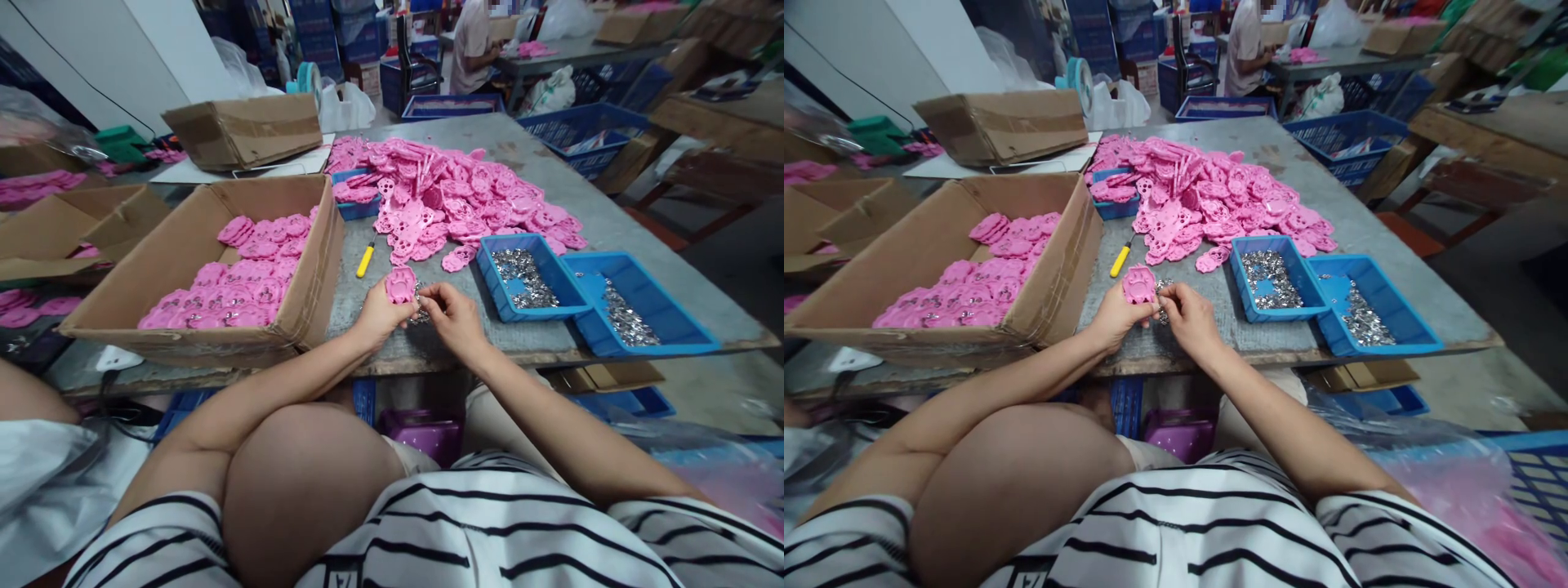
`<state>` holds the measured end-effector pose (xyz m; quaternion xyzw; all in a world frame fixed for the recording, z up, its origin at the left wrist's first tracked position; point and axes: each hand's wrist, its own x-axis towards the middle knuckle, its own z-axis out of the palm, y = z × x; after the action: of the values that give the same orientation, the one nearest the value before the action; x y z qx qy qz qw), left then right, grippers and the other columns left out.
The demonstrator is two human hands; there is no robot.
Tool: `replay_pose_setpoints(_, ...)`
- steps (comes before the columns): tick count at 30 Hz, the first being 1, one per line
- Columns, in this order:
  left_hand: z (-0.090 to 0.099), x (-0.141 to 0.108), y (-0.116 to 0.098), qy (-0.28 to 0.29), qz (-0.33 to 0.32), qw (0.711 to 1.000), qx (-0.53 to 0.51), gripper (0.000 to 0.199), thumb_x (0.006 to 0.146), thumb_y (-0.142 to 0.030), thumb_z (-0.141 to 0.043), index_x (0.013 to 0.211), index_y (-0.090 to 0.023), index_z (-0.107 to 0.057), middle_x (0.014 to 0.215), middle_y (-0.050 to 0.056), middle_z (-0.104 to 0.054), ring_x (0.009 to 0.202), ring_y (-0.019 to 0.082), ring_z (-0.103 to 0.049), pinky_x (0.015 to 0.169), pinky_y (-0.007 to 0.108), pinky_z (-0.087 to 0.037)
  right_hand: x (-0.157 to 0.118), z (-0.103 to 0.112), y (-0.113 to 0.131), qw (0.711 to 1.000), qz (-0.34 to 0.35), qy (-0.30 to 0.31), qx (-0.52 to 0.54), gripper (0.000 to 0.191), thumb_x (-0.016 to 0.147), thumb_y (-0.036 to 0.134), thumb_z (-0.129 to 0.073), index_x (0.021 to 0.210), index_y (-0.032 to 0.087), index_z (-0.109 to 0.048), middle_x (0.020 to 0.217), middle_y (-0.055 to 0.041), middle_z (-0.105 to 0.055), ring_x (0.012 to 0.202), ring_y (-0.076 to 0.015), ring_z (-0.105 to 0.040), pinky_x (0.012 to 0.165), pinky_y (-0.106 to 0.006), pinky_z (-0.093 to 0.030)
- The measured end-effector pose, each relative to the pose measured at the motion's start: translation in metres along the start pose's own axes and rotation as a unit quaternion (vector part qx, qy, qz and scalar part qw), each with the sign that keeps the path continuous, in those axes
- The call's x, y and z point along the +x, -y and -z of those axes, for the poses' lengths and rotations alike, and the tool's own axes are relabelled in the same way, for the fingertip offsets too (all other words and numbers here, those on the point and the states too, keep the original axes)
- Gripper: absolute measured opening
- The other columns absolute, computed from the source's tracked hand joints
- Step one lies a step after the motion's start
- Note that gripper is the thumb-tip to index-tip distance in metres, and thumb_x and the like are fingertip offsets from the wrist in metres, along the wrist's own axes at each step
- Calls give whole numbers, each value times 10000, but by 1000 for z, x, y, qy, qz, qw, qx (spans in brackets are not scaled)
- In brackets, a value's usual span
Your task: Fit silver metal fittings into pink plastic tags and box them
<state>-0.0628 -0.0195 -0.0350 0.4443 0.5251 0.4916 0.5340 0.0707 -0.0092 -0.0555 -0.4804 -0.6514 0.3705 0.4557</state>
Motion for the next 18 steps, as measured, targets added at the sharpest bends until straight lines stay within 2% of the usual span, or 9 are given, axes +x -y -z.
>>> replay_pose_setpoints(3, 1, -1, 0, 1, 3, 1000, -17, 278, 557, -95, -686, 751, -168, -502, 611, -43, -580, 496, 95, -547, 410, 191, -374, 0, 0, -1, 993, -47, 15, 108, 202, 764, 397, -617, 734, 200, -585, 659, 13, -598, 564, -113, -500, 587, -262, -415)
replay_pose_setpoints(6, 1, -1, 0, 1, 4, 999, -50, 271, 539, -131, -687, 742, -161, -510, 610, -41, -578, 481, 95, -547, 390, 192, -377, -2, 0, -3, 963, -117, 11, 243, 312, 679, 486, -696, 748, 197, -600, 629, 25, -593, 498, -91, -460, 510, -247, -388)
replay_pose_setpoints(8, 1, -1, 1, -2, 3, 998, -68, 290, 521, -152, -701, 746, -159, -519, 603, -46, -572, 479, 96, -552, 383, 189, -379, -4, -2, -3, 944, -142, 7, 297, 350, 596, 469, -772, 758, 194, -629, 645, 28, -608, 498, -83, -463, 503, -243, -388)
replay_pose_setpoints(11, 1, -1, 2, -5, -6, 997, -81, 307, 497, -175, -729, 723, -155, -522, 572, -49, -563, 469, 93, -541, 377, 189, -387, -6, -5, -1, 939, -134, 12, 316, 330, 539, 413, -830, 723, 199, -658, 634, 30, -621, 519, -83, -480, 502, -235, -378)
replay_pose_setpoints(15, 1, -1, 4, 17, 1, 996, -93, 315, 489, -176, -743, 714, -150, -524, 571, -35, -578, 481, 101, -560, 378, 191, -404, -4, -7, 3, 943, -105, 11, 316, 294, 554, 404, -838, 624, 202, -637, 556, 33, -598, 514, -84, -489, 500, -230, -375)
replay_pose_setpoints(18, 2, -1, 4, 30, 7, 994, -108, 331, 512, -186, -749, 761, -145, -535, 626, -23, -609, 499, 102, -581, 385, 190, -420, 0, -2, 6, 933, -113, 14, 342, 324, 545, 427, -845, 644, 206, -631, 603, 27, -626, 485, -80, -491, 475, -237, -384)
